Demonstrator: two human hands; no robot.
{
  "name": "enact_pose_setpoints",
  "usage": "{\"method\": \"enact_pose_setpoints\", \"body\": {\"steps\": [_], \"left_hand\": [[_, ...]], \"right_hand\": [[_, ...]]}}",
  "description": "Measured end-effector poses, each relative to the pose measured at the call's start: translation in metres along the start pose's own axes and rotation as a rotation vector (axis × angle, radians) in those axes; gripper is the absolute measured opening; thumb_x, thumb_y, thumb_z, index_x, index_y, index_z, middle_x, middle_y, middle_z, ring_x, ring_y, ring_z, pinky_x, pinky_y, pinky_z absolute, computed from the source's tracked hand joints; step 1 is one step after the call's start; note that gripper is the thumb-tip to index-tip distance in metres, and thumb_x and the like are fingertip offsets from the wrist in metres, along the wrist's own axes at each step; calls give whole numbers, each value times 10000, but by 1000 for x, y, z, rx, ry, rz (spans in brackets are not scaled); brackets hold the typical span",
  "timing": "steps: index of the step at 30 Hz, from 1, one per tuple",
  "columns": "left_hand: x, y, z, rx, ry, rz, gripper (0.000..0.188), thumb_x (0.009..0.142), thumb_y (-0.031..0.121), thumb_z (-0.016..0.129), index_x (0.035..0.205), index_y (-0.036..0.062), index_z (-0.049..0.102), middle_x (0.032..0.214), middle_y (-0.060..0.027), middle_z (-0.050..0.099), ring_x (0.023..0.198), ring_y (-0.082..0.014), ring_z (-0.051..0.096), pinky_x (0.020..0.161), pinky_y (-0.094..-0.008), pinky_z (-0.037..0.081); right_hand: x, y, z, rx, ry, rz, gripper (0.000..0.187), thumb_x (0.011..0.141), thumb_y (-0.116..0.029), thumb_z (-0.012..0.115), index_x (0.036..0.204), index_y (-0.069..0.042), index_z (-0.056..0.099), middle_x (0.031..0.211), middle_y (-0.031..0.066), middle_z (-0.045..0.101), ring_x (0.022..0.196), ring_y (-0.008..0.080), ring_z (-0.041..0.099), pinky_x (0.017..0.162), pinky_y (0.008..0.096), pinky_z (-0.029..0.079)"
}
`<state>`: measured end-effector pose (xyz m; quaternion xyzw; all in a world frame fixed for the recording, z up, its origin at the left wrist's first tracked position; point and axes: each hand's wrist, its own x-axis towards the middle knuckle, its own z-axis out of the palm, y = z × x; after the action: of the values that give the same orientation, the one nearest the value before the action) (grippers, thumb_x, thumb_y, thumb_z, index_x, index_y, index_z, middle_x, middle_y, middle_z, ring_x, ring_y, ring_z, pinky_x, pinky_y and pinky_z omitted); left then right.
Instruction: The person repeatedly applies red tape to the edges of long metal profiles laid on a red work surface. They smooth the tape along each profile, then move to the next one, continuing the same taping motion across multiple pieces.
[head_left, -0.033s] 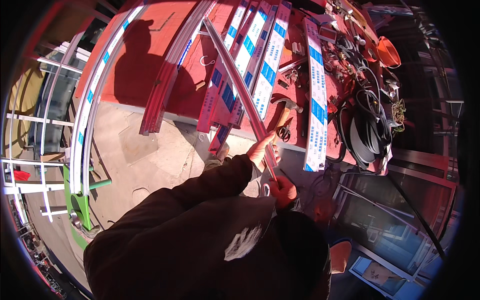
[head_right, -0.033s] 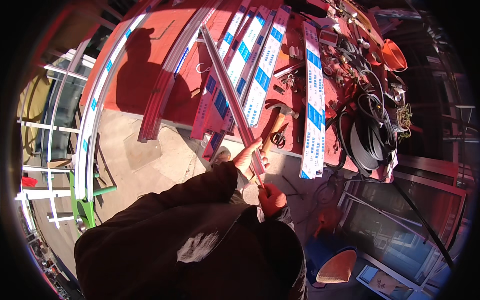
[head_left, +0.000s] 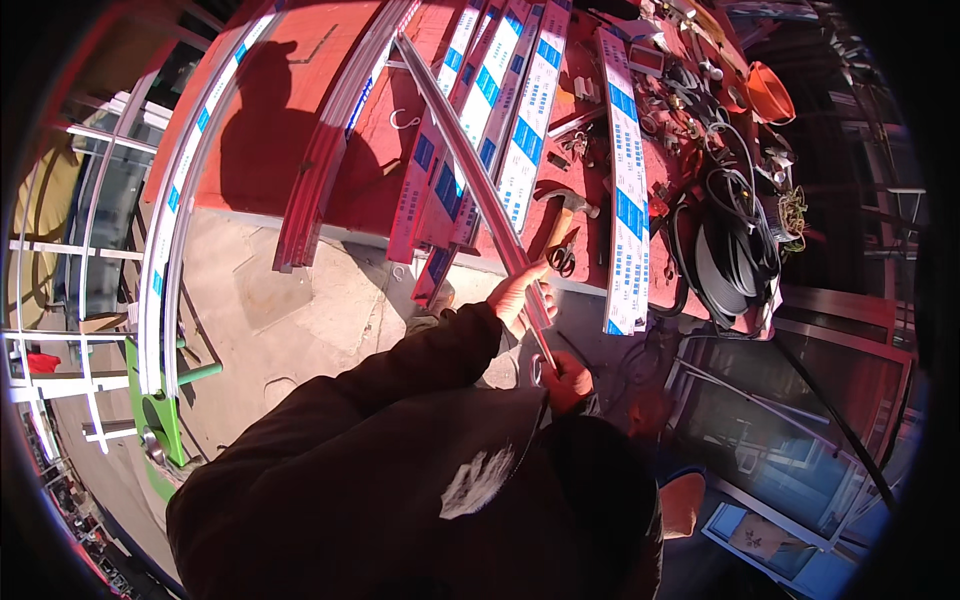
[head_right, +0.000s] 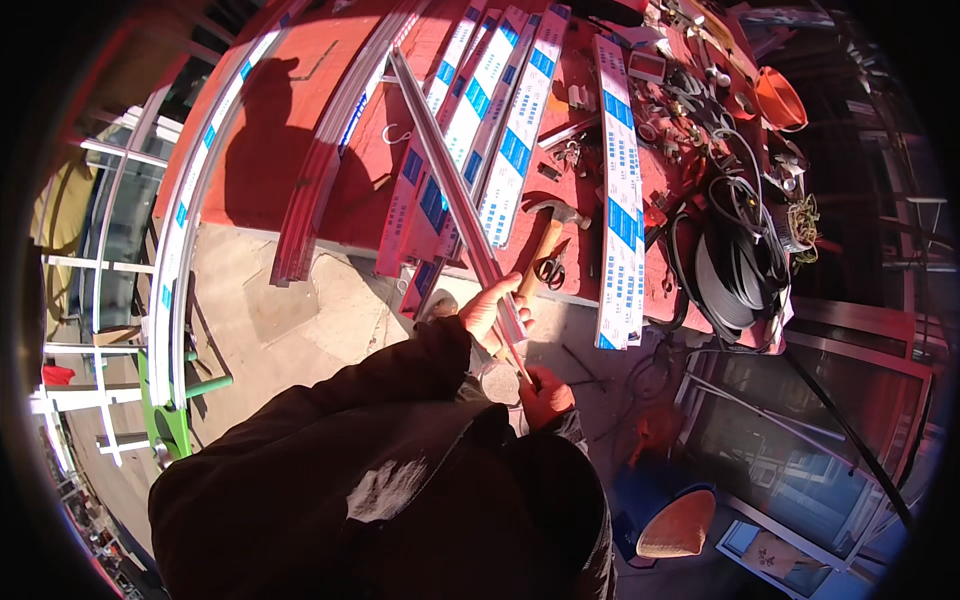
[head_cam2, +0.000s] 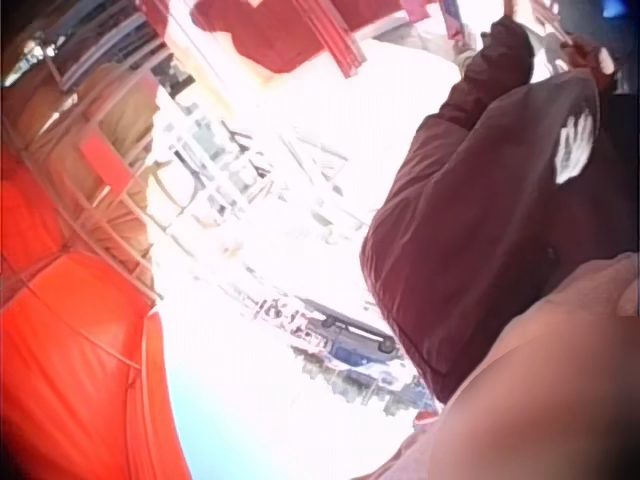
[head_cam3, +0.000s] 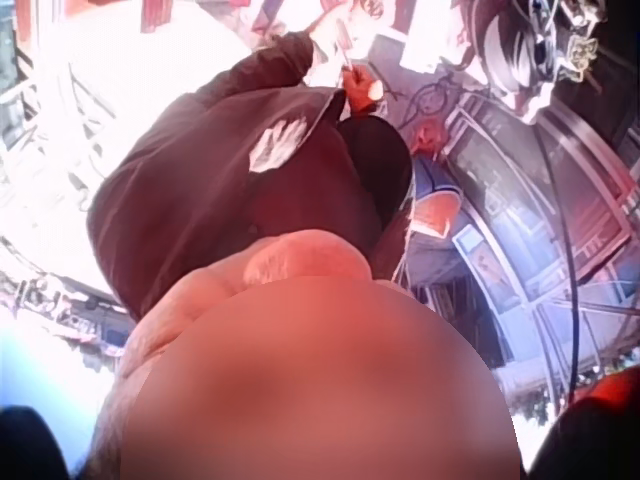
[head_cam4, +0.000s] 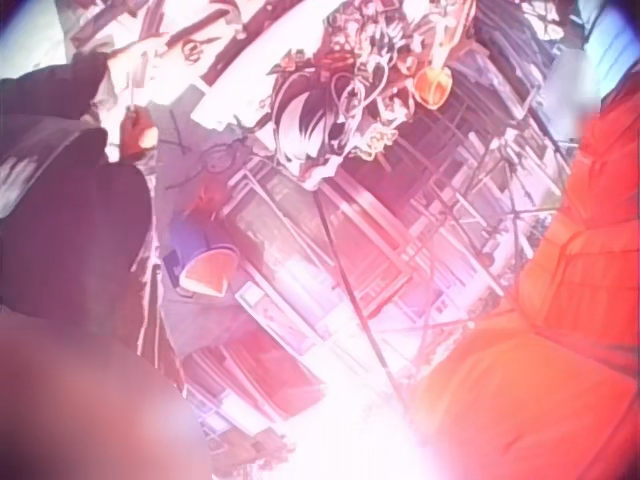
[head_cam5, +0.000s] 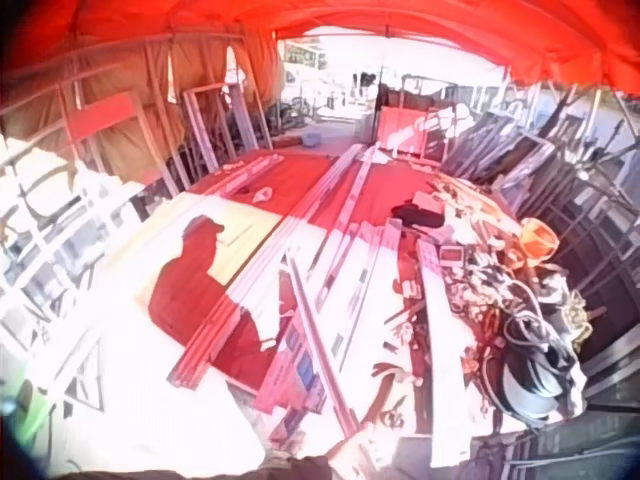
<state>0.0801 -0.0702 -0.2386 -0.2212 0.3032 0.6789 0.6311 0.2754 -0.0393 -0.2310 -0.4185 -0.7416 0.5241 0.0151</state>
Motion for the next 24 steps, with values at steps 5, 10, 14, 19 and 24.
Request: {"method": "enact_pose_setpoints", "body": {"steps": [5, 10, 14, 19, 24], "left_hand": [[-61, 5, 23, 138, -406, 134, 245, 825, 259, 534, 992, 89, 478, 915, -102, 581, 915, -257, 559, 807, -370, 451], [-81, 27, 33, 348, -721, 253, 274, 798, 251, 629, 965, 55, 536, 949, -64, 555, 1021, -275, 527, 866, -440, 443], [-70, 43, 19, 350, -624, 401, 360, 781, 325, 654, 960, 37, 532, 959, -78, 549, 997, -253, 520, 836, -409, 453], [-67, 86, 27, 300, -439, 498, 406, 772, 347, 627, 995, 25, 521, 968, -112, 538, 909, -242, 547, 805, -365, 462], [-31, 125, 7, 349, -181, 593, 300, 900, 323, 436, 976, 50, 533, 889, -76, 590, 856, -201, 567, 813, -318, 413]], "right_hand": [[12, 36, -27, -133, 291, -256, 202, 794, -252, 621, 766, -51, 612, 581, 94, 532, 548, 249, 522, 543, 352, 430], [47, -54, -46, 1159, -101, 91, 378, 897, -353, 573, 747, -6, 571, 595, 103, 562, 451, 192, 557, 410, 312, 461], [95, -70, -46, 1317, -329, -117, 322, 907, -311, 564, 811, -4, 578, 704, 120, 588, 540, 222, 611, 439, 341, 497], [136, -49, -40, 844, -364, 5, 249, 838, -176, 656, 1014, -2, 625, 884, 151, 655, 767, 255, 649, 651, 356, 511], [200, 14, -2, -440, 231, 284, 401, 734, -403, 597, 877, -39, 688, 806, 209, 652, 789, 343, 645, 732, 424, 500]]}}
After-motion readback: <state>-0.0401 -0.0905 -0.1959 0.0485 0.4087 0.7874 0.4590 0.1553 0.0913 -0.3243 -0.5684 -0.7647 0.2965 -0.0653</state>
